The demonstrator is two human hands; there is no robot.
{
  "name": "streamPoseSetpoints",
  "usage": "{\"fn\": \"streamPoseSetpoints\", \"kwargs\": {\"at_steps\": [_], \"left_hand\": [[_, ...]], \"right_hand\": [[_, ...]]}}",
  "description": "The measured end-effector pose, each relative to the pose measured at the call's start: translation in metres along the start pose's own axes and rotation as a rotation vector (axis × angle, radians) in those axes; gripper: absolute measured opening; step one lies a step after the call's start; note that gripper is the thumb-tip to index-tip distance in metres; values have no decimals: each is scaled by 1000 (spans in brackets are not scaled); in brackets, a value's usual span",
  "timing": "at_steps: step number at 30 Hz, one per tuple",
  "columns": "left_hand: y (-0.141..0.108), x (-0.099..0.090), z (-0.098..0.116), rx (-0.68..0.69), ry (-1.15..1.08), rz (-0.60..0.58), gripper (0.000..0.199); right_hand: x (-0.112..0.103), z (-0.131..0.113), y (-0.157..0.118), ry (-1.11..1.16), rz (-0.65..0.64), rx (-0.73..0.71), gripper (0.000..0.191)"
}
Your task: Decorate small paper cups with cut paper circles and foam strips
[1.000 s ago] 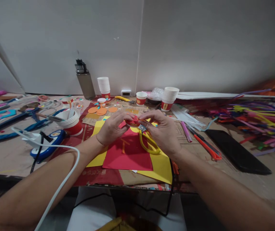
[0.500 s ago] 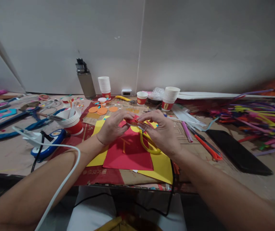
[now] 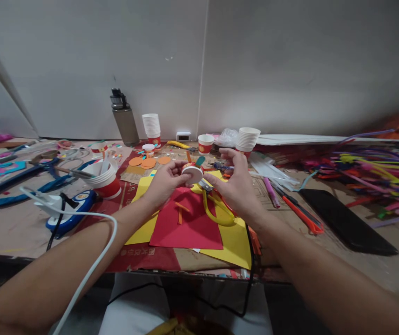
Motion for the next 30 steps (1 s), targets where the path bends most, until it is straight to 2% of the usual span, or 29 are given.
{"fn": "streamPoseSetpoints", "kwargs": {"at_steps": [4,7,10,14,22,30], "left_hand": [[2,0,-4,-90,-183,15,35],[1,3,-4,-136,-271,14,35],[-2,8,-2,-181,-313,37,36],[-6,13,0,-202,-312,56,39],[-8,8,2,-183,-185,43,36],[-6,7,-3,-202,-244,9,32]], "right_hand": [[12,14,0,152,-71,210,69],[21,17,-2,205,-193,292,57],[27,17,-4,224,-275,300,41],[30,17,-5,311,-314,326,32],[28,14,-5,341,-336,389,28],[28,15,-5,285,-341,347,26]]}}
Point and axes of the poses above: each hand's wrist, its own y-axis towards the middle knuckle, its own x-axis out of the palm, z = x × y, the point moved 2 cm from there along y, towards the middle knuckle, and after that the axes turned 6 degrees about -y, right-handed, at the moved point
